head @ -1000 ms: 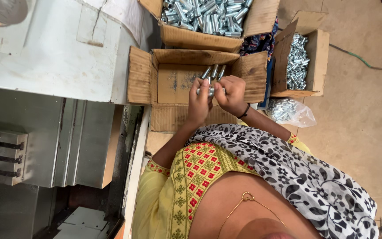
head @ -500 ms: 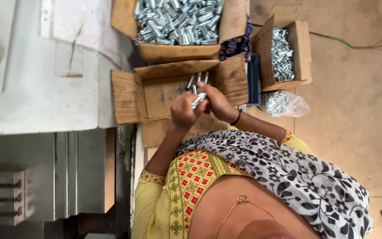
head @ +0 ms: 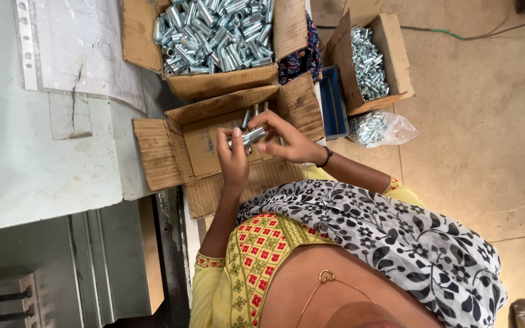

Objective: The person picks up small cylindrical metal parts from a cardboard box, holds them in both hands, and places them back into the box. The person repeats this process multiple times, handling the parts one at a time or in small groups.

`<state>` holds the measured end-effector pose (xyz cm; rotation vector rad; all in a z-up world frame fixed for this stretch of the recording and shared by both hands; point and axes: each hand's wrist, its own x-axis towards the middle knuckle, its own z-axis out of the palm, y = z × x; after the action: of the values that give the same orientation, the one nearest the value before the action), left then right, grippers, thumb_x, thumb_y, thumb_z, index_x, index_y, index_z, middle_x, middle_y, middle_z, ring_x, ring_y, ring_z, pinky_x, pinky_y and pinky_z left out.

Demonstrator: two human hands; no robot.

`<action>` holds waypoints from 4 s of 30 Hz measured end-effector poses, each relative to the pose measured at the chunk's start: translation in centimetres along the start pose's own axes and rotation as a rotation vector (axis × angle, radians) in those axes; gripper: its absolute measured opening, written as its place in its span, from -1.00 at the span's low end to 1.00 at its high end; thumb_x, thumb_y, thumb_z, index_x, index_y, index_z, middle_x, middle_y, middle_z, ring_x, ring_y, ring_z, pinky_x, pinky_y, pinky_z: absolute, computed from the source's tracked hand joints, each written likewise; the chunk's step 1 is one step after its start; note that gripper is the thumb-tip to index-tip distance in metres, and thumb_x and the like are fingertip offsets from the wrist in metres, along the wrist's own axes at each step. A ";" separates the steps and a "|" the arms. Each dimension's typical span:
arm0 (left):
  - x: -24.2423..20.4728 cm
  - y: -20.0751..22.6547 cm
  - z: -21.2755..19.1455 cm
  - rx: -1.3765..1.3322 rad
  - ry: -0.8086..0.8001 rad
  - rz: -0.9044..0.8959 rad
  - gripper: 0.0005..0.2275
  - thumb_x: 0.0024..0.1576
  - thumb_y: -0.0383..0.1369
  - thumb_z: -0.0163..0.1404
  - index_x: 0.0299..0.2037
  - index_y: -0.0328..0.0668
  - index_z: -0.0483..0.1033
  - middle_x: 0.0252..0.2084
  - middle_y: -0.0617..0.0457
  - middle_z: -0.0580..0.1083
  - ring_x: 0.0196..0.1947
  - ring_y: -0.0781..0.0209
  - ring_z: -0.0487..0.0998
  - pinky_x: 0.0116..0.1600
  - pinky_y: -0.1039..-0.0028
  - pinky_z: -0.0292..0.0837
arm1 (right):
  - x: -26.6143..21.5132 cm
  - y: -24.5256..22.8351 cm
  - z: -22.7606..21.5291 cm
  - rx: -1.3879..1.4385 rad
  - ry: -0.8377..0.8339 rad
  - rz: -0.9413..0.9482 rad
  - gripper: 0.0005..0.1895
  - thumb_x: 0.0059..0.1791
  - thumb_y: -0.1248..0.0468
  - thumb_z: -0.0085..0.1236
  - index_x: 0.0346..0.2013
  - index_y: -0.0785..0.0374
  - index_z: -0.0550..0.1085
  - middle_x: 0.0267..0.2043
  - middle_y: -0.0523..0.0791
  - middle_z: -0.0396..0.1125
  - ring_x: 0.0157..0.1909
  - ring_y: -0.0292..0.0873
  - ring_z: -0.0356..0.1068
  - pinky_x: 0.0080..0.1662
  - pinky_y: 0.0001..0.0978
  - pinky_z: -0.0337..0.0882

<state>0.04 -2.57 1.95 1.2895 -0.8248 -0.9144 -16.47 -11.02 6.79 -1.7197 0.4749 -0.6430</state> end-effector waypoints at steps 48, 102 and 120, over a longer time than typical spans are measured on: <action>0.5 0.5 -0.3 0.441 0.099 0.177 -0.74 0.34 -0.19 -0.03 -0.17 -0.28 0.38 -0.29 -0.07 0.53 -0.28 0.10 0.58 -0.20 0.30 0.46 | 0.4 4.8 1.9 -0.160 -0.051 0.145 -0.80 0.04 0.31 0.21 -0.06 0.28 0.56 -0.12 -0.08 0.50 -0.07 -0.16 0.50 0.01 -0.32 0.52; 0.5 -2.5 -1.1 -0.336 -0.136 -0.316 -0.83 0.33 -0.34 -0.06 0.01 -0.27 0.38 -0.32 -0.03 0.53 -0.47 0.27 0.53 -0.33 0.50 0.49 | -1.0 2.2 1.1 0.152 0.200 0.160 -0.71 0.04 0.42 0.27 0.06 0.30 0.51 -0.01 -0.04 0.49 -0.03 -0.21 0.54 -0.01 -0.37 0.58; 0.2 -0.4 -0.8 -0.181 -0.251 -0.130 -0.82 0.29 -0.36 0.04 -0.01 -0.30 0.42 -0.25 -0.05 0.53 -0.31 0.25 0.58 -0.20 0.43 0.59 | -0.6 3.2 1.2 0.007 0.282 0.200 -0.89 0.17 0.32 0.11 -0.10 0.31 0.39 -0.46 -0.16 0.34 -0.46 -0.35 0.30 -0.42 -0.44 0.29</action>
<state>0.82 -2.49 1.48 1.0934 -0.8376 -1.2445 -16.11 -10.52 3.35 -1.5565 0.8304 -0.7433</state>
